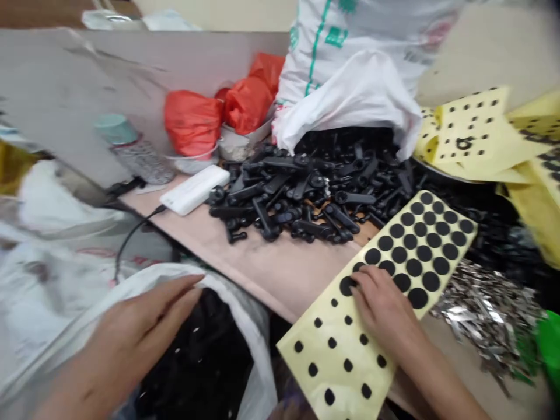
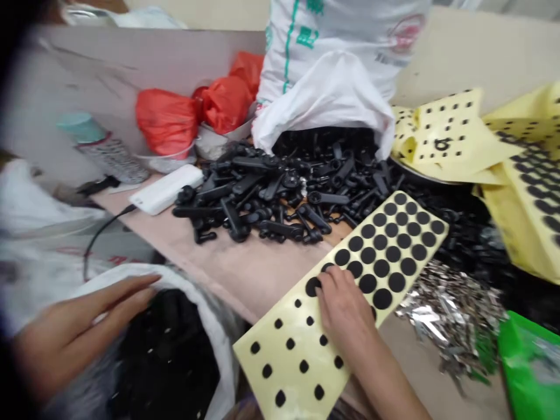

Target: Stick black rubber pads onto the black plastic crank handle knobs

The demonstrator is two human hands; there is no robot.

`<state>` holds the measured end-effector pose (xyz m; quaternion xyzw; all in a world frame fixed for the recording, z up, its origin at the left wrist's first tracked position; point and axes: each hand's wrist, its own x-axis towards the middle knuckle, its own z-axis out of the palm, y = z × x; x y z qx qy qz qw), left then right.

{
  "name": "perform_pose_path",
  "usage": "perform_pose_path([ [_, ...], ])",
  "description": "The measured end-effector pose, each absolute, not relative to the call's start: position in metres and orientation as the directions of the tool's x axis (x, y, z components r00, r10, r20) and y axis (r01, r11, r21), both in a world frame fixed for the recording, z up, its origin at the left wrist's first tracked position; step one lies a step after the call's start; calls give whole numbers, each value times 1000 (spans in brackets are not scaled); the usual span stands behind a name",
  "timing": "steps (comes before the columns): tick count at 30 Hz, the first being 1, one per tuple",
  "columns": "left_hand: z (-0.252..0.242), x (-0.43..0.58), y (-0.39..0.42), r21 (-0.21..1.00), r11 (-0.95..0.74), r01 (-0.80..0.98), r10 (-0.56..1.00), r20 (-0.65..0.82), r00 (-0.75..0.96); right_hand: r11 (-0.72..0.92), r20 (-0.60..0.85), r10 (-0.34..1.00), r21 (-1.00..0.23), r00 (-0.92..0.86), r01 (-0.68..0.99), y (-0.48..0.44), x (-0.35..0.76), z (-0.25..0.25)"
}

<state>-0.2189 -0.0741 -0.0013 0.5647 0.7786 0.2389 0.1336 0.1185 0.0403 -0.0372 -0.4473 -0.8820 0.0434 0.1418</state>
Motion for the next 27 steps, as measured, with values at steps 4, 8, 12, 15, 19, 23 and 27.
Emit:
perform_pose_path([
  [4, 11, -202, -60, 550, 168, 818, 970, 58, -238, 579, 206, 812, -177, -546, 795, 37, 127, -41],
  [8, 6, -180, -39, 614, 68, 787, 981, 104, -166, 533, 188, 844, -195, -502, 824, 32, 132, -36],
  [12, -4, -150, -8, 654, -133, 745, 981, 192, 7, 500, 169, 865, -223, -472, 837, 27, 128, -33],
  [15, -10, -128, 20, 611, -238, 754, 962, 255, 98, 450, 194, 891, -257, -411, 855, 27, 125, -34],
  [19, -9, -106, 49, 454, -268, 850, 958, 219, 185, 452, 214, 890, -281, -404, 847, 28, 124, -35],
  [23, -6, -92, 62, 373, -282, 884, 955, 198, 221, 477, 236, 876, -295, -421, 828, 29, 126, -40],
  [27, -9, -80, 70, 331, -310, 891, 948, 176, 265, 532, 325, 830, -222, -453, 817, 27, 126, -45],
])
